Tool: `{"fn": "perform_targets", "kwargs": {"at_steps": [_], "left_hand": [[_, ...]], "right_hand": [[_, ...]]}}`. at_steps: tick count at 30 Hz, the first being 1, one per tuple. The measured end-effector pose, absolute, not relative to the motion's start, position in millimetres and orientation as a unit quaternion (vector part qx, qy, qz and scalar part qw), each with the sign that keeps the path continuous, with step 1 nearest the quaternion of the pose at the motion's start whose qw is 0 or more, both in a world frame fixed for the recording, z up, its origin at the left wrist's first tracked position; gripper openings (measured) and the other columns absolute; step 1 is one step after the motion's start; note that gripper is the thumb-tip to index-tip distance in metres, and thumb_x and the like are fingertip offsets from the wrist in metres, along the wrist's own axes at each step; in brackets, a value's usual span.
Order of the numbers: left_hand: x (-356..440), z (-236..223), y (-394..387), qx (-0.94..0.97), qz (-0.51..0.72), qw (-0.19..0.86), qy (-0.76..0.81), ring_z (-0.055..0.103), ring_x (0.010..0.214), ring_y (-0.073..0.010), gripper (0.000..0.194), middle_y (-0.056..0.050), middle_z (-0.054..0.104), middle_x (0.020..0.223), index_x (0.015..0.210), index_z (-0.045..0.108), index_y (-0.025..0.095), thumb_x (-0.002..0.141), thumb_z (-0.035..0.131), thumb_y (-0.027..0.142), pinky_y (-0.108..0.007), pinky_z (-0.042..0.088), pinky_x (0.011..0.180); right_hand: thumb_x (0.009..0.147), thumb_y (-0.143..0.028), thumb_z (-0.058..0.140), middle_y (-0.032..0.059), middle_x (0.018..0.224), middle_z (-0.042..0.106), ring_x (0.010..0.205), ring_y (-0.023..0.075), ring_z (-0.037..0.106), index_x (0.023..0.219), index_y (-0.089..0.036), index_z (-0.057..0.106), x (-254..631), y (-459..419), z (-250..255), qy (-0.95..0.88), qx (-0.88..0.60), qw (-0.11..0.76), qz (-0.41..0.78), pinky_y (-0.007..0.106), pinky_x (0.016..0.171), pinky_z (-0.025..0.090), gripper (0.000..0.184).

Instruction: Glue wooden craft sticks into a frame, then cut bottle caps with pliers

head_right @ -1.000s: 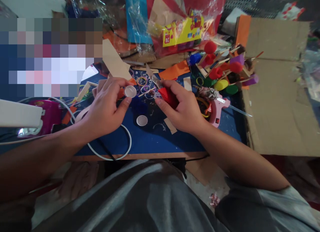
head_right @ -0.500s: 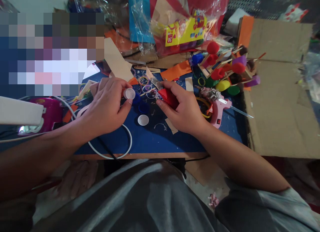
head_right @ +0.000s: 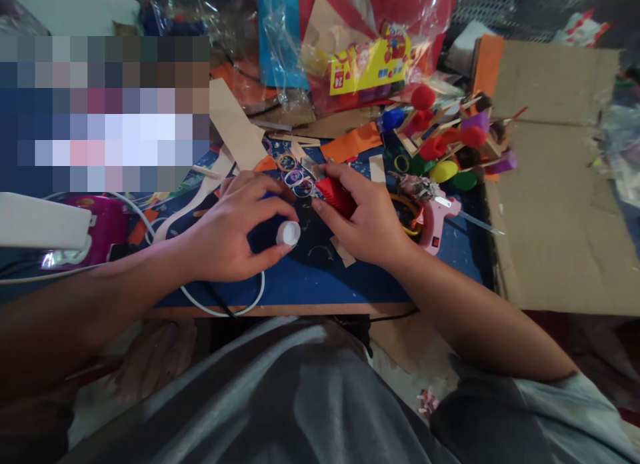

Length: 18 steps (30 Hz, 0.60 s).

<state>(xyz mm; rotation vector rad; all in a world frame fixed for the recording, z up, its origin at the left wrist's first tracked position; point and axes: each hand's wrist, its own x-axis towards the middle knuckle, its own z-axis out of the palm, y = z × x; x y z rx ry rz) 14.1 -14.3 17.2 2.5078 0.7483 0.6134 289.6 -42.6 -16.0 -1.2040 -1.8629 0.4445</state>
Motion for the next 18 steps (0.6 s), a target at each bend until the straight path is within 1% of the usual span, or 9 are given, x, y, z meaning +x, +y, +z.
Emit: {"fn": "perform_targets", "kwargs": {"at_steps": [4, 7, 9, 14, 16, 18], "left_hand": [[13.2, 15.4, -13.6, 0.918, 0.173, 0.237, 0.267, 0.062, 0.136, -0.0427, 0.028, -0.017, 0.07, 0.145, 0.12, 0.084, 0.024, 0.099, 0.074, 0.039, -0.066, 0.05, 0.116], [13.1, 16.4, -13.9, 0.919, 0.165, 0.224, 0.28, 0.062, 0.136, -0.0459, 0.03, -0.019, 0.071, 0.145, 0.121, 0.084, 0.022, 0.098, 0.073, 0.039, -0.071, 0.049, 0.114], [13.1, 17.9, -14.7, 0.92, 0.166, 0.214, 0.283, 0.063, 0.135, -0.0465, 0.031, -0.019, 0.071, 0.143, 0.121, 0.083, 0.021, 0.099, 0.071, 0.04, -0.072, 0.049, 0.112], [13.5, 21.9, -17.1, 0.915, 0.193, 0.202, 0.293, 0.064, 0.138, -0.0436, 0.025, -0.018, 0.072, 0.14, 0.116, 0.079, 0.021, 0.095, 0.071, 0.032, -0.066, 0.051, 0.116], [13.5, 22.9, -17.2, 0.915, 0.18, 0.197, 0.304, 0.064, 0.139, -0.0436, 0.024, -0.018, 0.073, 0.138, 0.114, 0.079, 0.02, 0.092, 0.073, 0.029, -0.064, 0.052, 0.116], [13.5, 23.5, -17.0, 0.917, 0.162, 0.195, 0.308, 0.065, 0.138, -0.044, 0.025, -0.018, 0.073, 0.137, 0.115, 0.079, 0.021, 0.092, 0.074, 0.029, -0.065, 0.052, 0.115]], "right_hand": [[0.104, -0.046, 0.08, 0.0129, 0.138, 0.085, 0.127, 0.0382, 0.083, 0.145, -0.022, 0.078, 289.6, -42.9, -16.2, -0.746, -0.48, 0.423, 0.182, 0.056, 0.111, 0.071, 0.047], [0.105, -0.045, 0.079, 0.0137, 0.138, 0.086, 0.126, 0.0377, 0.084, 0.144, -0.021, 0.078, 289.6, -42.9, -16.2, -0.75, -0.474, 0.426, 0.178, 0.054, 0.11, 0.071, 0.046], [0.104, -0.043, 0.08, 0.0136, 0.137, 0.086, 0.125, 0.0371, 0.084, 0.143, -0.02, 0.079, 289.7, -42.7, -16.3, -0.752, -0.474, 0.426, 0.169, 0.053, 0.107, 0.072, 0.045], [0.102, -0.042, 0.082, 0.0133, 0.133, 0.088, 0.12, 0.0366, 0.086, 0.139, -0.019, 0.08, 289.2, -42.2, -15.7, -0.752, -0.472, 0.432, 0.157, 0.052, 0.103, 0.073, 0.043], [0.102, -0.041, 0.082, 0.0132, 0.133, 0.088, 0.12, 0.0364, 0.086, 0.139, -0.019, 0.08, 288.7, -42.4, -15.1, -0.752, -0.469, 0.434, 0.162, 0.052, 0.104, 0.073, 0.043], [0.103, -0.04, 0.081, 0.0133, 0.133, 0.088, 0.12, 0.0363, 0.086, 0.139, -0.019, 0.08, 288.2, -42.9, -14.4, -0.75, -0.471, 0.433, 0.167, 0.052, 0.104, 0.073, 0.042]]}}
